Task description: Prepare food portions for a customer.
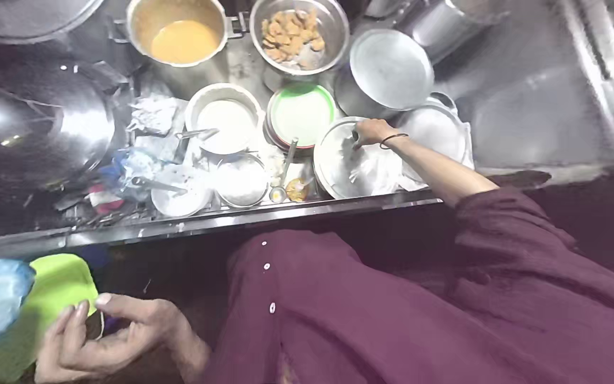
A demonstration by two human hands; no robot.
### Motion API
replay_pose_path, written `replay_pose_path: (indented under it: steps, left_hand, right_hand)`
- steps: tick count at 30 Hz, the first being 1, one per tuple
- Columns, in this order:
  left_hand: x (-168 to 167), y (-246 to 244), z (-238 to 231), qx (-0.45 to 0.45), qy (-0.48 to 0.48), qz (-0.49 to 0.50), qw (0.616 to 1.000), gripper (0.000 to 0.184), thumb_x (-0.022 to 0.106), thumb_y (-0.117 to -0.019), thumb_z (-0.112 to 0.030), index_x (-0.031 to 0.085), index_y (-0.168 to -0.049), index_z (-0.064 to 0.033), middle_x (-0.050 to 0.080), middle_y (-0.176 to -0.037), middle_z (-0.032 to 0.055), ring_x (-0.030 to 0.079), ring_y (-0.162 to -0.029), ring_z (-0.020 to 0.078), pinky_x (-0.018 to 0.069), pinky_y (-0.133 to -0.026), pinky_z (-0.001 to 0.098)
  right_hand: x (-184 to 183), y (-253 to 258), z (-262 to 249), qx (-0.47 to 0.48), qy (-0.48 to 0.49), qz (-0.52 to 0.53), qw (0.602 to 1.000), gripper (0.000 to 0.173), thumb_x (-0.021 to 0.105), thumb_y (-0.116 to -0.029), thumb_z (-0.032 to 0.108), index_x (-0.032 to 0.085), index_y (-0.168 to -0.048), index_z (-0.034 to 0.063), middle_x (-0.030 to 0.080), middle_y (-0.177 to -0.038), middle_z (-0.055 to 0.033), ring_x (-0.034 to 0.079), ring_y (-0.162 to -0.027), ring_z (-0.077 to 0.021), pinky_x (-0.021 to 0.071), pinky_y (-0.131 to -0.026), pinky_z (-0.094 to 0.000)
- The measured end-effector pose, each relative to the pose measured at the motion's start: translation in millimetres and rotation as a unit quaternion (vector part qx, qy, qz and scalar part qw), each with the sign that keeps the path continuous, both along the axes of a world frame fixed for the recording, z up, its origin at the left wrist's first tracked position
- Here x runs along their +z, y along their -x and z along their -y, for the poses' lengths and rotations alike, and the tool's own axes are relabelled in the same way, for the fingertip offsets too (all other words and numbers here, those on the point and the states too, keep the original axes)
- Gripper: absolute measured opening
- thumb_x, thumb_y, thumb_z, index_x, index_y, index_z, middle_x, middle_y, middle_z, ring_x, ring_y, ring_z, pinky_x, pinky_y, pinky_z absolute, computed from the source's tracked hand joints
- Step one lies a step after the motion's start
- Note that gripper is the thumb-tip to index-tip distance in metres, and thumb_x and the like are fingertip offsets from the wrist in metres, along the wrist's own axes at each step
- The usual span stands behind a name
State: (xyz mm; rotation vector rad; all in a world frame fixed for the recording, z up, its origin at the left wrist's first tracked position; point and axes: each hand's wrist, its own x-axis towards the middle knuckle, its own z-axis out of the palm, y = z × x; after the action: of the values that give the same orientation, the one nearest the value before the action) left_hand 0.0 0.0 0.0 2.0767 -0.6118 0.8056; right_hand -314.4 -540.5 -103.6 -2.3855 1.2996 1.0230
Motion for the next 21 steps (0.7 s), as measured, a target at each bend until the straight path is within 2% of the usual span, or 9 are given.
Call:
replay_pose_path:
  steps: [2, 4, 6, 8, 11, 13, 15, 18, 21]
  left_hand:
    - [2, -9, 31, -0.052, -0.001, 0.005, 0.999, 0.020, 0.056, -0.1027, -0.006, 0.064, -0.115, 0.0068, 0.063, -0.123, 0.0196, 0.058, -0.123, 0.0295, 0.0460, -0.107, 0.0408]
    - [9, -17, 56, -0.095, -0.017, 0.028, 0.995, 0.018, 0.060, -0.1003, -0.007, 0.070, -0.110, 0.0041, 0.068, -0.119, 0.0193, 0.062, -0.118, 0.0312, 0.0481, -0.104, 0.0443]
    - [15, -22, 80, -0.151, -0.044, 0.053, 0.986, 0.019, 0.061, -0.0995, -0.011, 0.073, -0.110, -0.0005, 0.069, -0.117, 0.0179, 0.063, -0.115, 0.0312, 0.0476, -0.102, 0.0459]
    - [22, -18, 109, -0.213, -0.073, 0.053, 0.973, 0.022, 0.060, -0.0996, -0.015, 0.073, -0.113, -0.0024, 0.069, -0.118, 0.0175, 0.062, -0.116, 0.0318, 0.0453, -0.103, 0.0470]
    - [26, 5, 162, -0.311, -0.142, -0.071, 0.937, 0.030, 0.061, -0.0991, -0.016, 0.068, -0.124, -0.0013, 0.067, -0.128, 0.0182, 0.061, -0.122, 0.0317, 0.0476, -0.106, 0.0467]
    - [19, 25, 200, -0.376, -0.216, -0.200, 0.879, 0.041, 0.061, -0.0977, -0.020, 0.061, -0.137, -0.0075, 0.063, -0.135, 0.0153, 0.061, -0.124, 0.0283, 0.0522, -0.103, 0.0490]
    - [10, 48, 246, -0.459, -0.290, -0.287, 0.790, 0.046, 0.063, -0.1002, -0.027, 0.056, -0.144, -0.0148, 0.062, -0.137, 0.0107, 0.060, -0.125, 0.0267, 0.0510, -0.104, 0.0528]
    - [-26, 94, 318, -0.585, -0.358, -0.312, 0.658, 0.063, 0.069, -0.0969, -0.043, 0.051, -0.148, -0.0114, 0.063, -0.136, 0.0119, 0.063, -0.122, 0.0285, 0.0510, -0.103, 0.0548]
    - [-66, 146, 375, -0.605, -0.367, -0.435, 0.557, 0.091, 0.080, -0.0849, -0.053, 0.042, -0.154, -0.0068, 0.063, -0.137, 0.0118, 0.065, -0.118, 0.0257, 0.0541, -0.100, 0.0501]
  right_hand:
    - [-38, 47, 6, -0.035, -0.024, 0.032, 0.999, 0.054, 0.091, -0.0739, 0.043, 0.072, -0.103, 0.0025, 0.070, -0.104, -0.0252, 0.066, -0.104, -0.0470, 0.0480, -0.086, -0.0742]
    - [-62, 71, 12, -0.037, -0.025, 0.095, 0.995, 0.039, 0.087, -0.0808, 0.038, 0.074, -0.102, 0.0074, 0.072, -0.101, -0.0201, 0.068, -0.101, -0.0428, 0.0514, -0.085, -0.0720]
    - [-55, 75, 13, -0.048, -0.009, 0.128, 0.991, 0.025, 0.080, -0.0886, 0.030, 0.075, -0.100, 0.0081, 0.072, -0.099, -0.0194, 0.069, -0.099, -0.0422, 0.0514, -0.084, -0.0712]
    - [-43, 82, 14, -0.057, 0.002, 0.165, 0.985, 0.019, 0.076, -0.0922, 0.026, 0.075, -0.099, 0.0086, 0.073, -0.096, -0.0183, 0.070, -0.096, -0.0416, 0.0521, -0.083, -0.0707]
    - [-22, 95, 21, -0.066, -0.002, 0.221, 0.973, 0.018, 0.070, -0.0983, 0.025, 0.078, -0.104, 0.0101, 0.074, -0.100, -0.0183, 0.070, -0.099, -0.0418, 0.0520, -0.088, -0.0694]
    - [-6, 100, 24, -0.058, -0.025, 0.272, 0.960, 0.019, 0.064, -0.1014, 0.019, 0.078, -0.110, 0.0086, 0.075, -0.103, -0.0185, 0.071, -0.100, -0.0400, 0.0512, -0.092, -0.0666]
    - [10, 98, 21, -0.050, -0.056, 0.311, 0.948, 0.022, 0.063, -0.1024, 0.017, 0.077, -0.117, 0.0066, 0.076, -0.108, -0.0179, 0.071, -0.103, -0.0371, 0.0511, -0.097, -0.0626]
    - [22, 92, 14, -0.018, -0.080, 0.371, 0.925, 0.022, 0.064, -0.1021, 0.017, 0.076, -0.115, 0.0034, 0.076, -0.106, -0.0156, 0.073, -0.100, -0.0307, 0.0540, -0.097, -0.0560]
    - [28, 81, 4, 0.011, -0.086, 0.427, 0.900, 0.020, 0.063, -0.1024, 0.017, 0.077, -0.111, 0.0054, 0.077, -0.101, -0.0112, 0.074, -0.094, -0.0244, 0.0559, -0.094, -0.0517]
